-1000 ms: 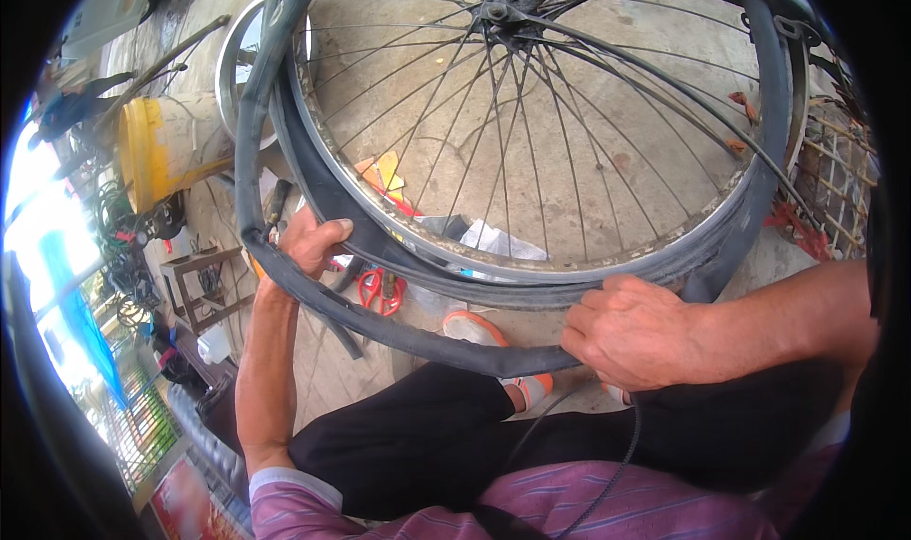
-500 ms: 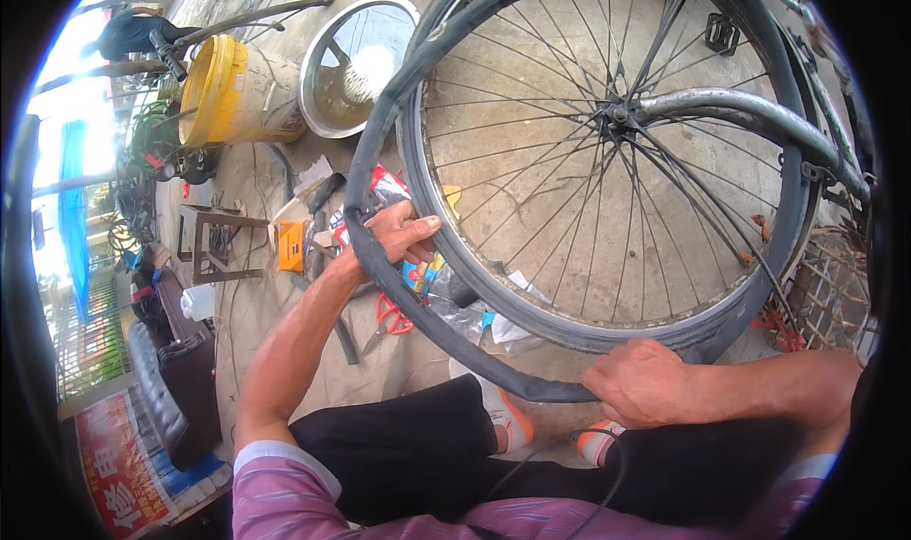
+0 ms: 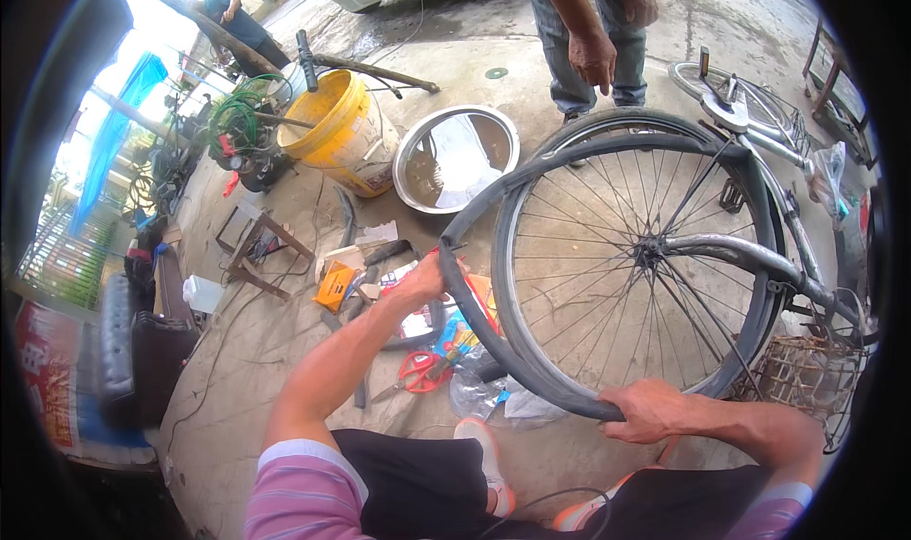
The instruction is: The person removes the old inner tube from a bicycle wheel, inspects the tire, and installs a new inner tube. They then reseat the tire onto the rim.
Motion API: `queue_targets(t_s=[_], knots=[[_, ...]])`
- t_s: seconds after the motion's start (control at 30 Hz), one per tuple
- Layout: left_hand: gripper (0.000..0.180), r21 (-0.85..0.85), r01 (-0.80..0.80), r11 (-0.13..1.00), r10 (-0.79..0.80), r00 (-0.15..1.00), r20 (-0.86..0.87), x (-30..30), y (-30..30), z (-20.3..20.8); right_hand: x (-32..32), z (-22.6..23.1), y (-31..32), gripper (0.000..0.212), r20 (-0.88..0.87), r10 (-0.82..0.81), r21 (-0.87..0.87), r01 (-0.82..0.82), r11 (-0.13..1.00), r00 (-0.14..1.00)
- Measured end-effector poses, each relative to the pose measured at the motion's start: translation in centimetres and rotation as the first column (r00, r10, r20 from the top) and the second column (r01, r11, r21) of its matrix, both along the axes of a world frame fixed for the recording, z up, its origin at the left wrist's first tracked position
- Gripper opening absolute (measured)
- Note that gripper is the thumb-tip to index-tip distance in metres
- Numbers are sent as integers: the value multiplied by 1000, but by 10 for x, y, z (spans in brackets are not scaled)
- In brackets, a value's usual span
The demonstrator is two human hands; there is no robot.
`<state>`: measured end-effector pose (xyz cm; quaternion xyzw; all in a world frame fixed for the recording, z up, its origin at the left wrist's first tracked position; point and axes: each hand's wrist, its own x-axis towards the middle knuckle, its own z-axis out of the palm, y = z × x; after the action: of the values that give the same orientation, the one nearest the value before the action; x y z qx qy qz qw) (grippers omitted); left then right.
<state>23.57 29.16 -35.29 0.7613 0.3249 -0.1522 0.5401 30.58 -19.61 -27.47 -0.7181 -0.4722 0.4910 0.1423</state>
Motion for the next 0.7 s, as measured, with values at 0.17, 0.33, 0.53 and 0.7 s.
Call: queue_targets(t_s=[0.17,0.33,0.53,0.7], knots=[[23,42,-53,998,52,998,23,23,-6,27,35,61,12,49,-44,-354,-62,351,934,934],[47,338,-15,941,-39,988,152,39,-3,35,25,38,8,59,-7,-225,-64,225,972,974],[76,657,78,750,-241,957,161,45,-21,42,49,34,1,69,25,-262,-43,263,964,965],[85,722,138,678,-364,916,168,34,-39,40,114,44,-33,45,259,-616,236,570,787,744]])
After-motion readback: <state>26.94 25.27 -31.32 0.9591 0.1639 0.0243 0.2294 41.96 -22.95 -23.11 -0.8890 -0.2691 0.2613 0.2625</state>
